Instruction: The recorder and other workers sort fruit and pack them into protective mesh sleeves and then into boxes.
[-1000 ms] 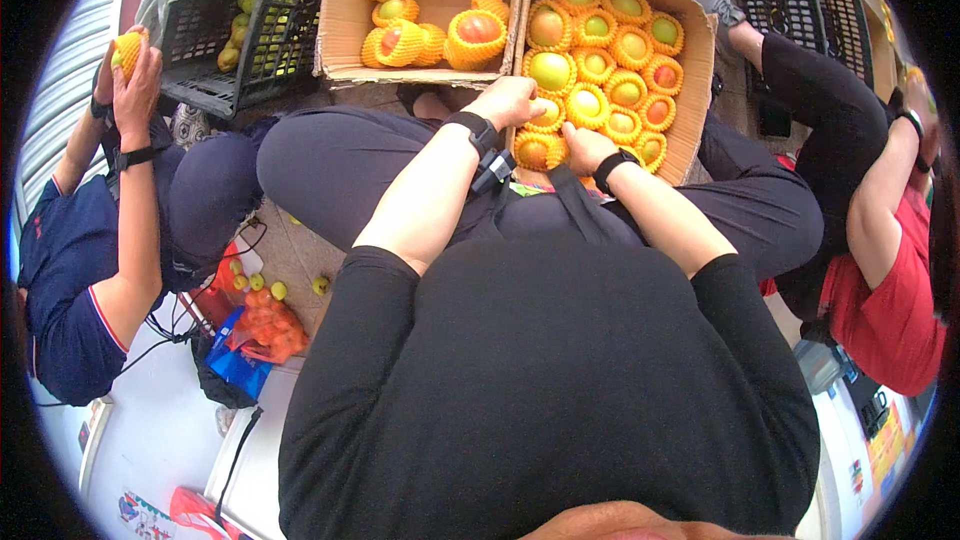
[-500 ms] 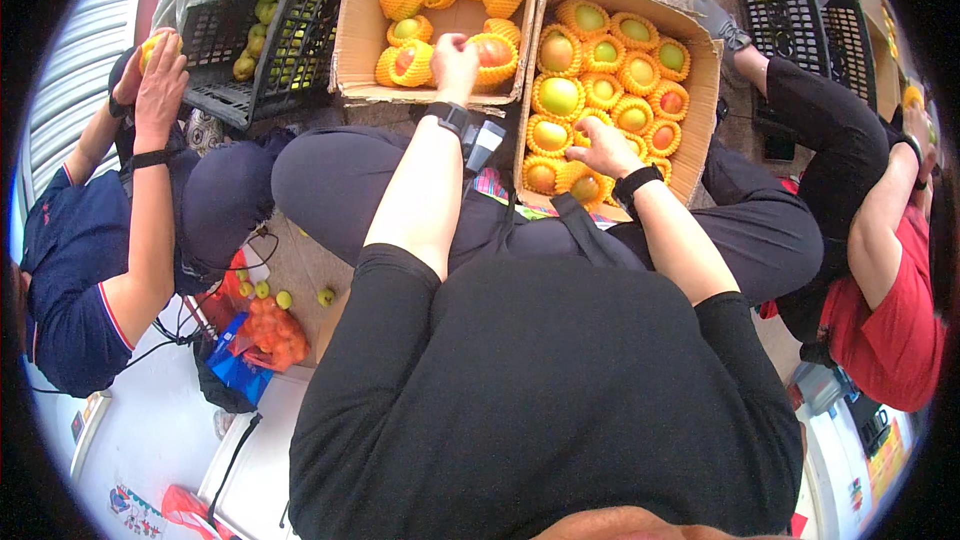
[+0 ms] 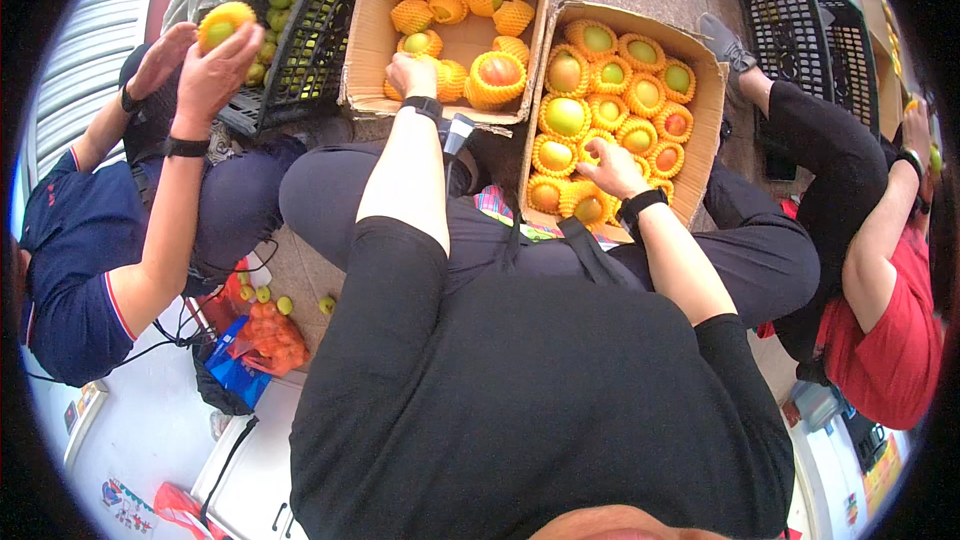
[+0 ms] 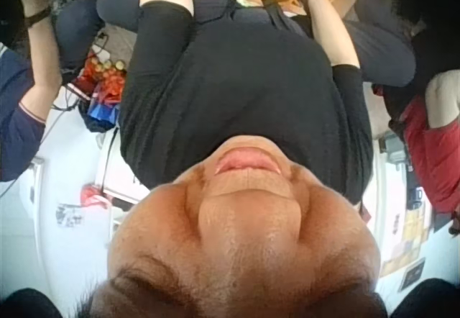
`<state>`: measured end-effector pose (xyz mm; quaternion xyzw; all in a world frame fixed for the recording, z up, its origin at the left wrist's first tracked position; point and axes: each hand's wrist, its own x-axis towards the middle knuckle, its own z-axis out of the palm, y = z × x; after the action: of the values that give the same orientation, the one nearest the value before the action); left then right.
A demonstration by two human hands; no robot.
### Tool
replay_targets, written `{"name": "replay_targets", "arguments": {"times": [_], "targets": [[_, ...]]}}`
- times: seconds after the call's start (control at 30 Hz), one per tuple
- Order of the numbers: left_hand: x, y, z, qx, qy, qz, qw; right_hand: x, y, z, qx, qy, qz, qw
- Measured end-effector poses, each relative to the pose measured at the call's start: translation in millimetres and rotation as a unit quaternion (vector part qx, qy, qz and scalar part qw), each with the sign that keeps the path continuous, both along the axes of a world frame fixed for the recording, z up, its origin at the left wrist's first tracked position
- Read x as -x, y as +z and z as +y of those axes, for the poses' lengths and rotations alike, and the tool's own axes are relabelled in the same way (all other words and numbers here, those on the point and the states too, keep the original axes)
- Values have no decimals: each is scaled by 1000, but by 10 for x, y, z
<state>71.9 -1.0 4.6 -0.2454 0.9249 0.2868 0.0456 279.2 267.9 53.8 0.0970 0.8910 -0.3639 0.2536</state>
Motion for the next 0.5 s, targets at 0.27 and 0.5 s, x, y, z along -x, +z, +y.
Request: {"name": "replay_targets", "arguments": {"times": [0.27, 0.5], "targets": [[184, -526, -525, -5, -54, -148, 988, 4, -10, -2, 21, 1, -15, 1000], [-18, -391, -176, 38, -94, -122, 987, -3, -25, 4, 7, 0, -39, 999]]}}
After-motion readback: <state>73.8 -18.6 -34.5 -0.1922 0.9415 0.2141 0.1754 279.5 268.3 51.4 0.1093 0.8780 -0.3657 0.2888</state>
